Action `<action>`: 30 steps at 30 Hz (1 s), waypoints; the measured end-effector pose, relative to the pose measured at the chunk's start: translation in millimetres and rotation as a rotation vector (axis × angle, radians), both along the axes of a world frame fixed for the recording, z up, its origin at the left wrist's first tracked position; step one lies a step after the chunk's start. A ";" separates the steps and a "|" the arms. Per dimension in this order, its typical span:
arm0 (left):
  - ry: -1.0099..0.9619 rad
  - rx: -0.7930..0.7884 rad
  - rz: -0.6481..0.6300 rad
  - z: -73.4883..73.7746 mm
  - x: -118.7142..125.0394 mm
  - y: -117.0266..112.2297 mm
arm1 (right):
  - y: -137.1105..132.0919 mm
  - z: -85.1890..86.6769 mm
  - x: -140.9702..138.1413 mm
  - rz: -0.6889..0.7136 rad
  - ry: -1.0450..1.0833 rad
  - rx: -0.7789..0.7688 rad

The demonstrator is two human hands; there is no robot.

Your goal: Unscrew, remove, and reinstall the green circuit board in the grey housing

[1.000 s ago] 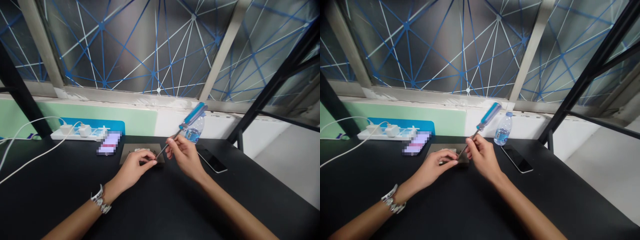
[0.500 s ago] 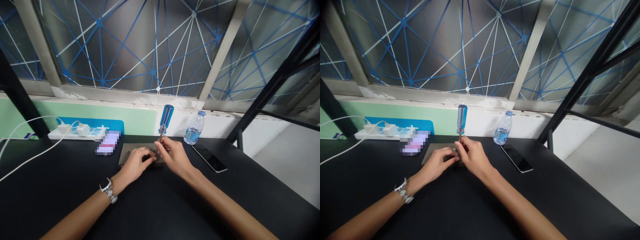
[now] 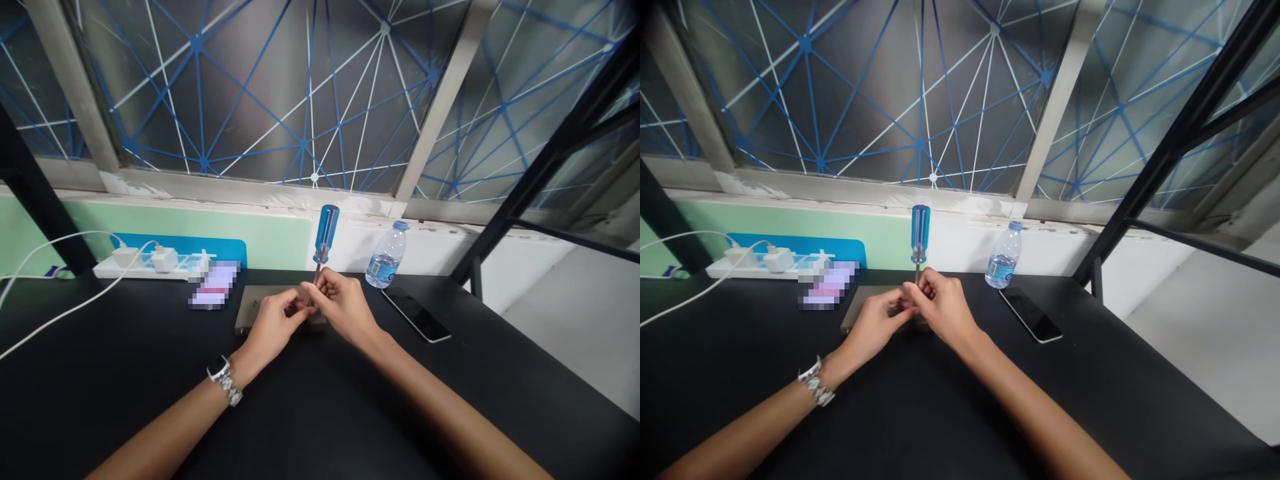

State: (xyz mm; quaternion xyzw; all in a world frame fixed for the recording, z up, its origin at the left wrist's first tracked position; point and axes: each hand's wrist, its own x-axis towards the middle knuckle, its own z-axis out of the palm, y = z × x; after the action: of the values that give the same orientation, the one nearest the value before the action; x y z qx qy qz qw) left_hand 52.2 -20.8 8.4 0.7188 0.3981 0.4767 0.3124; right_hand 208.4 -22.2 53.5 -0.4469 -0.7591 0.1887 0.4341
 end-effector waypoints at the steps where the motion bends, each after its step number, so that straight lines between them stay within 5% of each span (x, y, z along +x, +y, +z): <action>1: -0.015 -0.022 -0.014 -1.1 -0.8 1.3 | -0.3 -0.7 -0.2 0.004 0.002 -0.014; 5: -0.031 -0.069 -0.086 -4.1 -5.3 5.0 | -1.5 -4.5 2.2 0.050 -0.019 -0.041; 12: 0.020 -0.042 -0.206 -1.9 -6.5 4.2 | 1.4 -9.4 14.2 0.325 0.187 -0.194; 22: -0.034 0.016 0.019 -8.0 1.6 1.9 | 3.3 -15.1 5.9 0.055 0.181 -0.034; 27: -0.091 -0.030 -0.051 -11.2 -1.2 5.9 | 5.4 -18.6 2.9 0.014 0.210 -0.058; 30: -0.078 -0.047 -0.101 -9.2 -3.2 3.6 | 2.3 -13.8 4.8 0.106 0.187 -0.096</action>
State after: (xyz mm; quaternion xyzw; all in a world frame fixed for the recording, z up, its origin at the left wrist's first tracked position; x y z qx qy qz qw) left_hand 49.0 -17.2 -0.8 0.7112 0.3599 0.4786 0.3682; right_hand 213.2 -19.9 39.7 -0.4069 -0.7279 0.2883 0.4705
